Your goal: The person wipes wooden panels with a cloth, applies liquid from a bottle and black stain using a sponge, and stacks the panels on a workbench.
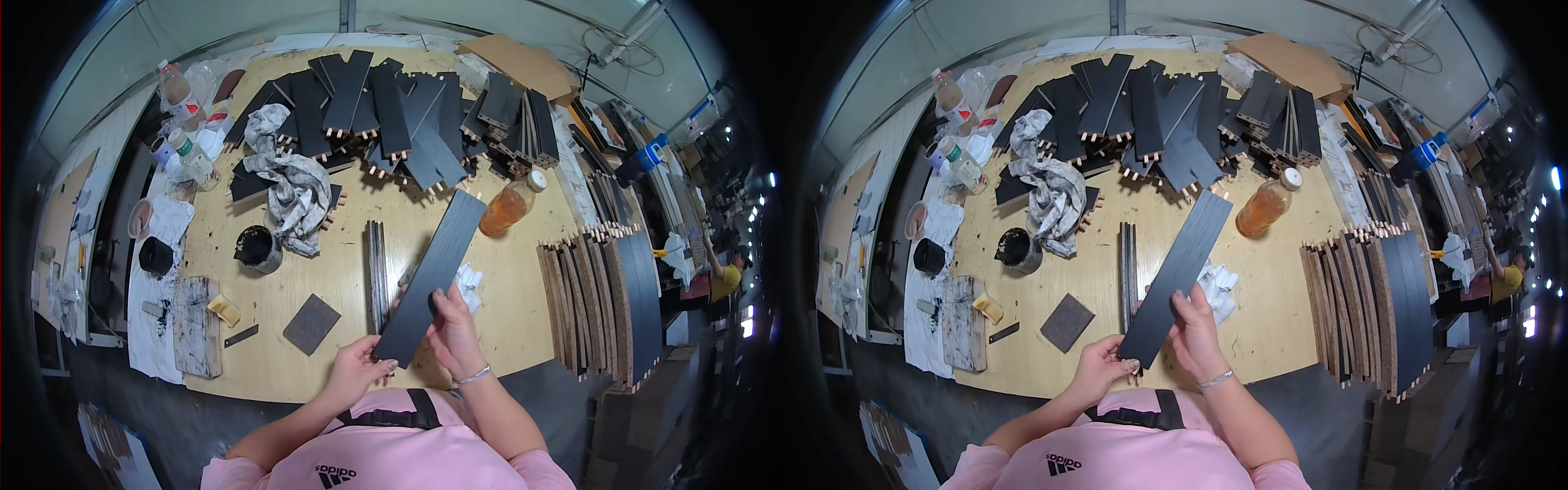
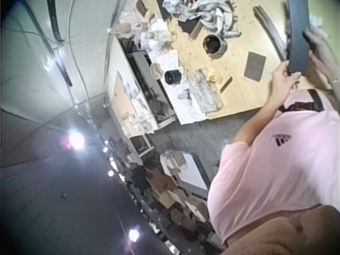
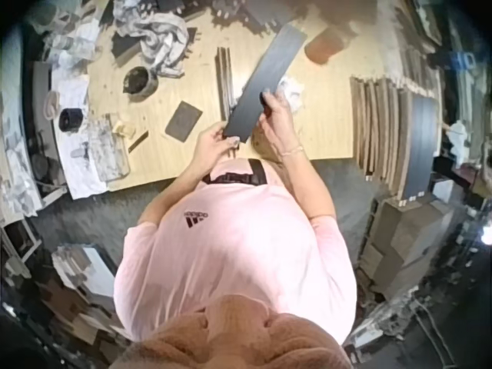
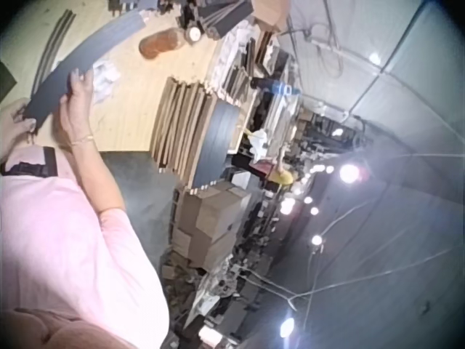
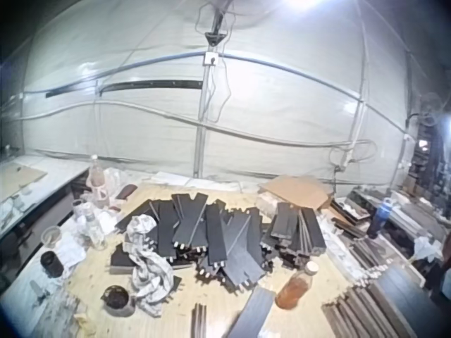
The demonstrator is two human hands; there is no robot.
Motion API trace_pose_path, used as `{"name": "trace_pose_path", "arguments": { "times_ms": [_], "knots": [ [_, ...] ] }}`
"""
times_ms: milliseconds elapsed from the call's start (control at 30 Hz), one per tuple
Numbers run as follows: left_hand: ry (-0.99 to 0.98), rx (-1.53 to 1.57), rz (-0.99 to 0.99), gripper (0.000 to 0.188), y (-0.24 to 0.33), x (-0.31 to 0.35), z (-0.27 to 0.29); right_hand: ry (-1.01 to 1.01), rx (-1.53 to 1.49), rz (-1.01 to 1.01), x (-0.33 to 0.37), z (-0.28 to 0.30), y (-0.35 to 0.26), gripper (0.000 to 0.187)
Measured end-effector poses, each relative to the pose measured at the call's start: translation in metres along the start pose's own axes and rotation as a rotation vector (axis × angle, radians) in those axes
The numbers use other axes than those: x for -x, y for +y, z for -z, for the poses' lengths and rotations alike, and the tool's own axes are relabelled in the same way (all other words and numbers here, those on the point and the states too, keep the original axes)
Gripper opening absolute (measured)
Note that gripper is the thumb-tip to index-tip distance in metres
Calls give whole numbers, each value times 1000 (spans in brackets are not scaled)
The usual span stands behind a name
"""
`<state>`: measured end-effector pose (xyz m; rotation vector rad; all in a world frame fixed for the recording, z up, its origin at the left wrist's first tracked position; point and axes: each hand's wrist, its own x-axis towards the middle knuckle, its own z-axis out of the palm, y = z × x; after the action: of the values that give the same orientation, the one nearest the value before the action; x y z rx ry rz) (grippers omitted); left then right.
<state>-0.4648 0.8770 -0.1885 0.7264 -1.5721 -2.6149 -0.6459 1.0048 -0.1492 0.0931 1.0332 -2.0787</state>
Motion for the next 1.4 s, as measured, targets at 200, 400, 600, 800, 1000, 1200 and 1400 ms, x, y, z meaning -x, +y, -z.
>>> {"name": "trace_pose_path", "arguments": {
  "times_ms": [200, 400, 600, 800, 1000, 1200, 1400],
  "knots": [
    [-56, 21, 55, 32, 11, 2, -14, 11, -11, 19, -1, 1, 21, 52],
    [-185, 17, 80, 24, 15, 3, 9, -106, 15, -23, 12, -9, 10, 50],
    [509, -1231, -641, 32, 148, -9, 118, -133, -185, -161, 17, -6, 6, 43],
    [656, -1783, -257, 26, 182, -40, 224, -182, -267, -211, 16, -7, 3, 44],
    [525, -1868, -271, 18, 173, -72, 215, -152, -190, -203, 18, -4, 0, 45],
    [652, -1571, -265, 13, 183, -78, 231, -133, -217, -184, 20, 1, -7, 46],
    [576, -1350, -398, 19, 174, -74, 250, -121, -223, -194, 16, -1, -12, 44]
  ]
}}
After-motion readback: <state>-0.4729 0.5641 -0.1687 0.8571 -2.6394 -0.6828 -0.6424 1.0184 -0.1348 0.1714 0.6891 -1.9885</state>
